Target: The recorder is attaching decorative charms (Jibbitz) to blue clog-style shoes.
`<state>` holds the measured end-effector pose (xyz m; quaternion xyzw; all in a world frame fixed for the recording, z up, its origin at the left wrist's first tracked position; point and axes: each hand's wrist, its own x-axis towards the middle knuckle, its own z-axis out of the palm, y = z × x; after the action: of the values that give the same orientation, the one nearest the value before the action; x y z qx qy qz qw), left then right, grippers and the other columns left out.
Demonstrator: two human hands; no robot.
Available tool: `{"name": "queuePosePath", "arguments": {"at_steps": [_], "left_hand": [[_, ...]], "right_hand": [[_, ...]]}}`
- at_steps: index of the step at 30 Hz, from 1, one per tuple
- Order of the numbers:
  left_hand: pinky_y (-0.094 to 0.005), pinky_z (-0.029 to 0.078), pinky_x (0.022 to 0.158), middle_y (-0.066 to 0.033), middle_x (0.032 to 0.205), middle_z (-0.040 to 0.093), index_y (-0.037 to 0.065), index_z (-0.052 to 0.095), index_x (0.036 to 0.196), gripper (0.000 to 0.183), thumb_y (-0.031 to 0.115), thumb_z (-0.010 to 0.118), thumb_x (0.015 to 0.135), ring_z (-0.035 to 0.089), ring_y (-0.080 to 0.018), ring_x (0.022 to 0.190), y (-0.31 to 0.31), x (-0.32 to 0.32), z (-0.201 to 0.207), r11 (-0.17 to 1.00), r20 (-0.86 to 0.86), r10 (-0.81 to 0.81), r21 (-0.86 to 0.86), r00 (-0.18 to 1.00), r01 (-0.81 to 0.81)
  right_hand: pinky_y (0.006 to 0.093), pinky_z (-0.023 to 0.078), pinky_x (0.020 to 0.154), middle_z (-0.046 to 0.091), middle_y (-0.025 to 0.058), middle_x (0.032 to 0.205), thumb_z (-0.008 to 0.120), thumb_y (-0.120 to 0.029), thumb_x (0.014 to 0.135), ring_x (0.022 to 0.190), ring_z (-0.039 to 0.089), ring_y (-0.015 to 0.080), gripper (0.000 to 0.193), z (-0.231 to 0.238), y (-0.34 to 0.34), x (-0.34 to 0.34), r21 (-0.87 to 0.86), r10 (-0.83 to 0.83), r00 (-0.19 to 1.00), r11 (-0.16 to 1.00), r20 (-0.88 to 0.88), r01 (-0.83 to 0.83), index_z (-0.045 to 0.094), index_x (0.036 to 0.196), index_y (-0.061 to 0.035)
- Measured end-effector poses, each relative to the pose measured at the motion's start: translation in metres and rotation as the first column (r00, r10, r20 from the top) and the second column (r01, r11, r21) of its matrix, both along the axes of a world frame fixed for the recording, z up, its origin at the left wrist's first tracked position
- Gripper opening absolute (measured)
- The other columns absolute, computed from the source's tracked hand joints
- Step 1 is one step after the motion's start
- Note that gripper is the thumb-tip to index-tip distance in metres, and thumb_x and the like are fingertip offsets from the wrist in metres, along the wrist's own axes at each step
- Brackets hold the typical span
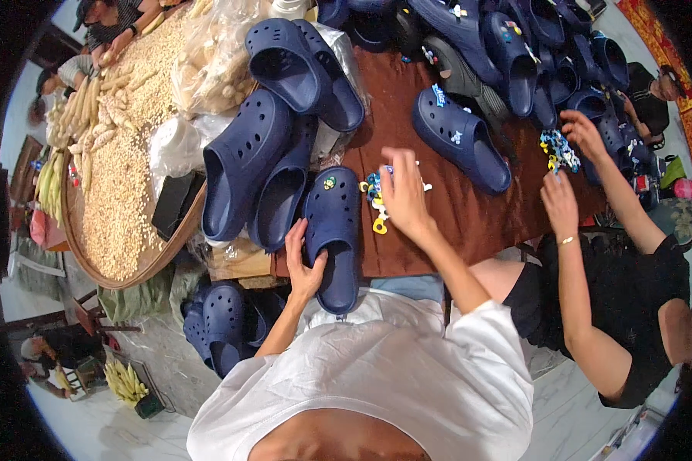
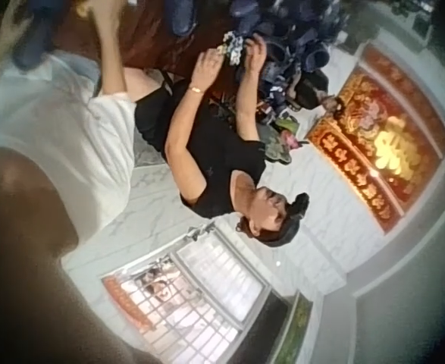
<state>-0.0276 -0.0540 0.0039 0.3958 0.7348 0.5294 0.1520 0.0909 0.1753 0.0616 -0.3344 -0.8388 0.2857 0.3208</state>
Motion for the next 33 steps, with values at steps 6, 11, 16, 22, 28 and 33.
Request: {"name": "queuePosePath", "arguments": {"at_steps": [6, 11, 16, 22, 28, 33], "left_hand": [[-0.0451, 0.036, 0.110, -0.0218, 0.140, 0.048, 0.006, 0.052, 0.138, 0.074, 0.004, 0.068, 0.065, 0.046, -0.0390, 0.130, 0.001, -0.001, -0.005, 0.999, 0.054, 0.022, 0.021, 0.998, -0.024], [-0.0455, 0.035, 0.110, -0.0222, 0.140, 0.048, 0.005, 0.053, 0.137, 0.075, 0.007, 0.068, 0.063, 0.047, -0.0393, 0.130, 0.001, -0.002, -0.001, 1.000, 0.028, 0.019, 0.000, 0.999, -0.019], [-0.0468, 0.034, 0.110, -0.0245, 0.140, 0.048, 0.002, 0.054, 0.136, 0.075, 0.009, 0.067, 0.062, 0.047, -0.0407, 0.129, 0.003, -0.004, 0.002, 1.000, 0.033, 0.005, -0.015, 0.999, -0.005], [-0.0473, 0.035, 0.110, -0.0251, 0.139, 0.049, 0.002, 0.055, 0.135, 0.077, 0.013, 0.067, 0.060, 0.048, -0.0408, 0.128, 0.000, -0.005, -0.006, 1.000, 0.038, 0.016, -0.011, 0.999, -0.016], [-0.0471, 0.034, 0.110, -0.0242, 0.139, 0.049, 0.002, 0.056, 0.133, 0.075, 0.014, 0.066, 0.060, 0.048, -0.0401, 0.128, 0.001, -0.003, -0.003, 1.000, 0.051, 0.017, 0.012, 0.999, -0.018], [-0.0468, 0.034, 0.111, -0.0239, 0.139, 0.049, 0.002, 0.056, 0.134, 0.075, 0.013, 0.065, 0.060, 0.047, -0.0394, 0.129, 0.001, -0.002, -0.008, 1.000, 0.046, 0.012, 0.017, 0.999, -0.013]], "right_hand": [[0.0484, 0.042, 0.097, 0.049, 0.0265, 0.121, 0.053, -0.007, 0.092, 0.113, 0.050, 0.0440, 0.037, -0.052, 0.147, -0.079, 0.265, -0.060, 0.994, 0.963, 0.086, 0.036, 0.049, 0.127, 0.0047], [0.0505, 0.042, 0.101, 0.045, 0.0294, 0.131, 0.054, -0.009, 0.092, 0.119, 0.048, 0.0467, 0.043, -0.088, 0.227, -0.116, 0.233, -0.176, 0.944, 0.966, 0.278, 0.111, 0.047, 0.132, 0.0036], [0.0535, 0.043, 0.101, 0.039, 0.0305, 0.137, 0.060, -0.017, 0.089, 0.122, 0.045, 0.0490, 0.052, -0.100, 0.282, -0.133, 0.234, -0.307, 0.853, 0.946, 0.423, 0.224, 0.046, 0.137, -0.0067], [0.0534, 0.045, 0.096, 0.045, 0.0269, 0.129, 0.061, -0.025, 0.089, 0.120, 0.046, 0.0448, 0.048, -0.099, 0.294, -0.144, 0.235, -0.363, 0.775, 0.931, 0.517, 0.280, 0.051, 0.134, -0.0113], [0.0489, 0.050, 0.088, 0.056, 0.0235, 0.115, 0.056, -0.016, 0.091, 0.111, 0.055, 0.0401, 0.035, -0.108, 0.301, -0.132, 0.413, -0.405, 0.790, 0.886, 0.461, 0.212, 0.057, 0.125, -0.0062], [0.0486, 0.056, 0.075, 0.063, 0.0227, 0.098, 0.056, -0.006, 0.085, 0.087, 0.066, 0.0407, 0.018, -0.100, 0.272, -0.129, 0.460, -0.311, 0.808, 0.886, 0.501, 0.056, 0.056, 0.103, -0.0025]]}}
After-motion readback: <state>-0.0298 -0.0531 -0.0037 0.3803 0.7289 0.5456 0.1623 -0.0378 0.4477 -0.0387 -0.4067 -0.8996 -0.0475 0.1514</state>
